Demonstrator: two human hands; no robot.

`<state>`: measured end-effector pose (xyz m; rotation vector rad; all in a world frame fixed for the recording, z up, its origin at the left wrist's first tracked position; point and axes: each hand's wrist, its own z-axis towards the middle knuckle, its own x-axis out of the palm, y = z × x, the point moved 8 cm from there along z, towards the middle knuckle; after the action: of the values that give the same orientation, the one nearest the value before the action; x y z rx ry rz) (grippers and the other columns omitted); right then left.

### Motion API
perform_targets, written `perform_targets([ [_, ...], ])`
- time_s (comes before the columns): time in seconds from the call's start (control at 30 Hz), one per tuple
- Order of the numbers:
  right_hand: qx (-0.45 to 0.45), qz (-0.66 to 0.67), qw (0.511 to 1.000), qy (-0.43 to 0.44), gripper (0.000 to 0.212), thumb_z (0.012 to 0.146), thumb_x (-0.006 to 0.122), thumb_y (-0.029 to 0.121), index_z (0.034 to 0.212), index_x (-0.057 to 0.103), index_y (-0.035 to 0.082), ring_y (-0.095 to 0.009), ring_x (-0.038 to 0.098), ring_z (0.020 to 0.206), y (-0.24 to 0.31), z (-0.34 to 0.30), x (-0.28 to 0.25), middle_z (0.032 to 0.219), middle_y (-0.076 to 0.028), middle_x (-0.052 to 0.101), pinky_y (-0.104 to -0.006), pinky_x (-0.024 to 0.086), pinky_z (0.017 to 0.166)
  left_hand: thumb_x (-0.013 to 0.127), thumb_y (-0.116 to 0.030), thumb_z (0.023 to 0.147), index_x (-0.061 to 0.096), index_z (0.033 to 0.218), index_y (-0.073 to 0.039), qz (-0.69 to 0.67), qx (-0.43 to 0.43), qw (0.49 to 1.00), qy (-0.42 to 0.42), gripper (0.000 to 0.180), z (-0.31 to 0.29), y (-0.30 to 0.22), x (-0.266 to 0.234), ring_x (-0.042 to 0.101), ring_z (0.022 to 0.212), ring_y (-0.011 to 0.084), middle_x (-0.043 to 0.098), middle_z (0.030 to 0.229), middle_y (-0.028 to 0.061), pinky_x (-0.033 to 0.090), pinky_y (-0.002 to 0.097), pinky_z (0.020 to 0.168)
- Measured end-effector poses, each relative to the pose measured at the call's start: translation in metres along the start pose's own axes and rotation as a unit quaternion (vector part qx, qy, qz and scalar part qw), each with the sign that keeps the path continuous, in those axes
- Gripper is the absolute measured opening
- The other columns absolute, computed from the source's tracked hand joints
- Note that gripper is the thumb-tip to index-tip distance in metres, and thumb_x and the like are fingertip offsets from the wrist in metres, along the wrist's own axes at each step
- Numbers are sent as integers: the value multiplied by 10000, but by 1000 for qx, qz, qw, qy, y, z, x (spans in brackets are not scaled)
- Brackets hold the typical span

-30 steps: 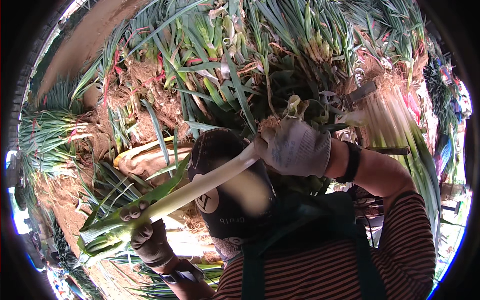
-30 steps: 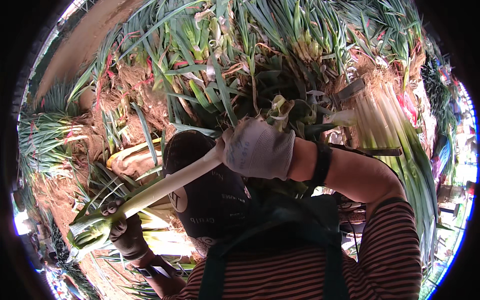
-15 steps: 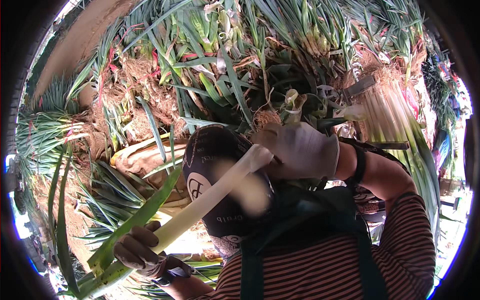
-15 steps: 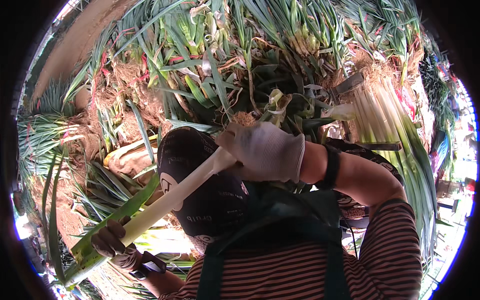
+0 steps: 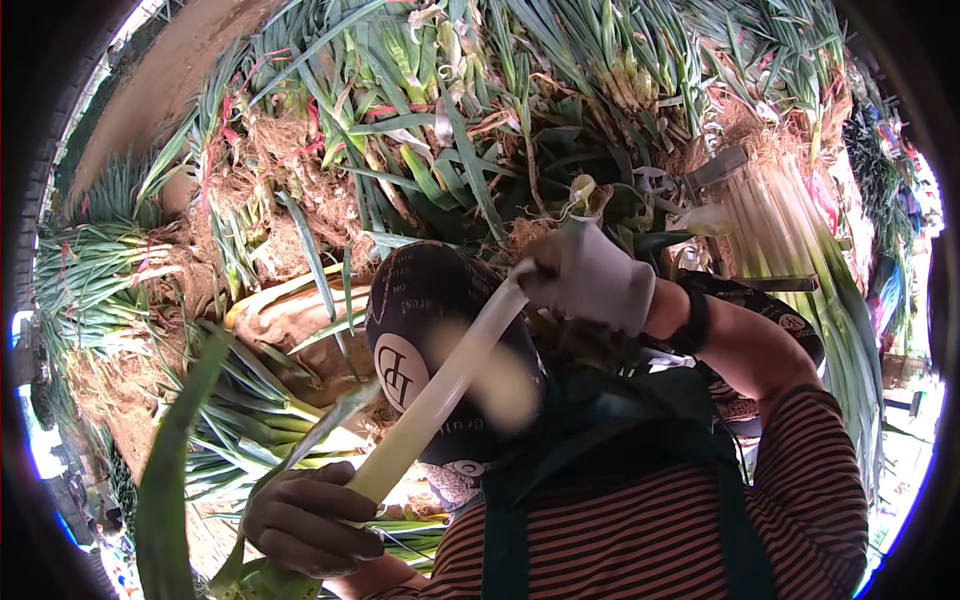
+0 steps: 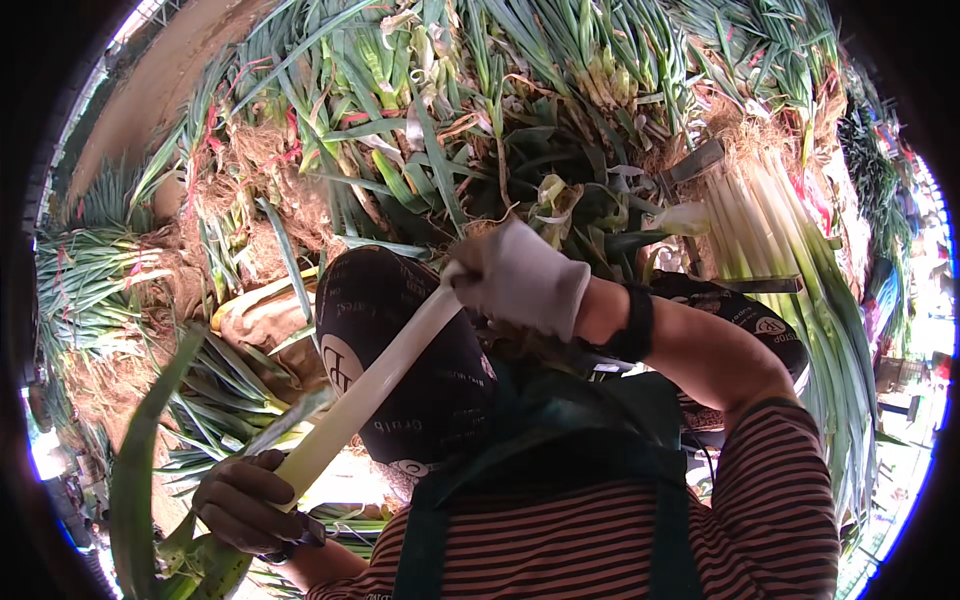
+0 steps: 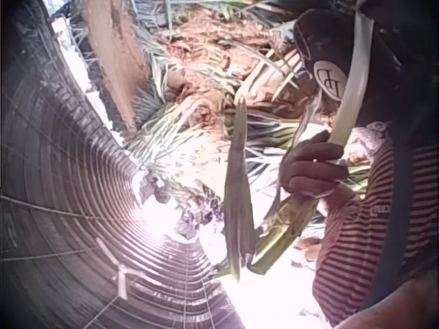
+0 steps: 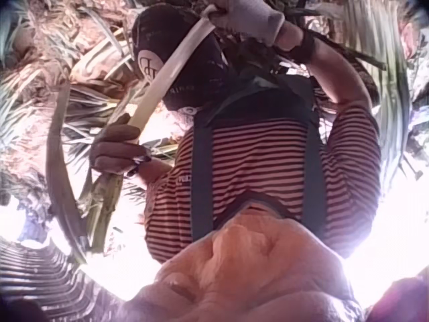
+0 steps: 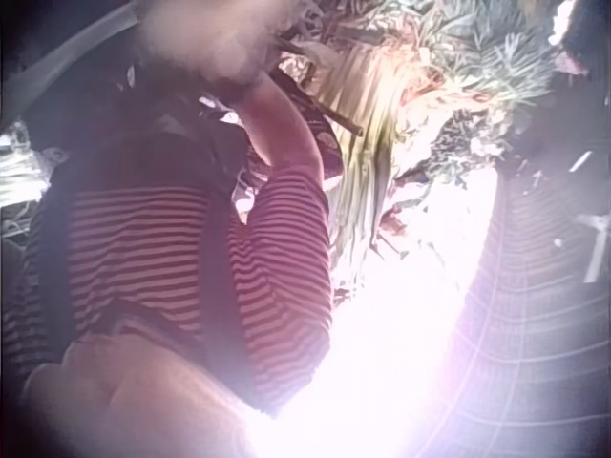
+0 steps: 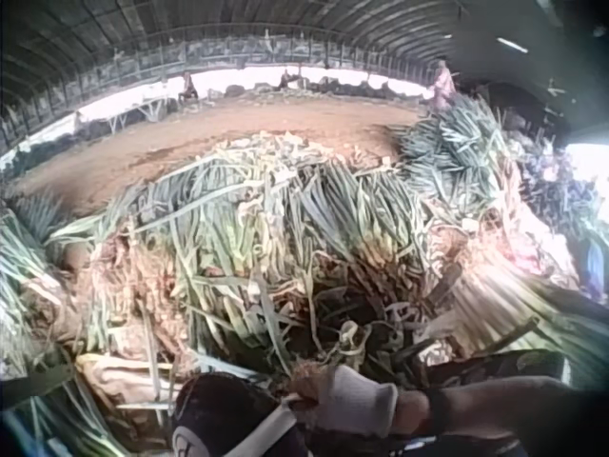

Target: The person peels the outer layers from leeks by hand, one at a time, and places them onto a pile. They then gather a bunch of leeks, tie them together with a red plastic strap, and use a knife to trim the roots from the bundle.

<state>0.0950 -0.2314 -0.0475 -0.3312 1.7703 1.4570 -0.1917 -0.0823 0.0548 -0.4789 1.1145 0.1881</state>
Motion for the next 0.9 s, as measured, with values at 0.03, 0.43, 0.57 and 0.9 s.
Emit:
perform_targets([
  [0.03,144,85,986,-5,161,808,616,172,852,709,49,-293,683,718,-19,2,-1,773,-157,685,-395,543,659,596,-318,953,509,648,-203,-219,-118,968,18,337,1,18,8,445,486,30,501,567,-131,309,169,415],
  [0.43,77,383,920,30,799,709,822,52,1393,415,-11,-168,592,1040,-40,-34,6,1203,-96,595,-307,501,875,677,-323,879,504,1072,-158,-783,-116,597,-131,307,19,77,51,538,776,211,556,931,31,482,469,796],
  [0.57,93,361,926,-56,468,680,757,-29,1119,595,-8,-117,642,819,1,-44,4,924,-39,679,-269,529,708,620,-397,924,533,1154,-90,-746,-284,577,-173,394,35,34,120,608,897,211,611,1013,38,504,452,889],
  [0.9,265,-65,962,-7,257,924,552,112,1142,635,3,-189,648,917,-250,-167,-48,1002,-109,676,-296,517,766,557,-197,799,487,1000,-131,-852,-208,479,-26,223,88,-12,124,413,555,106,402,677,-46,370,298,629],
])
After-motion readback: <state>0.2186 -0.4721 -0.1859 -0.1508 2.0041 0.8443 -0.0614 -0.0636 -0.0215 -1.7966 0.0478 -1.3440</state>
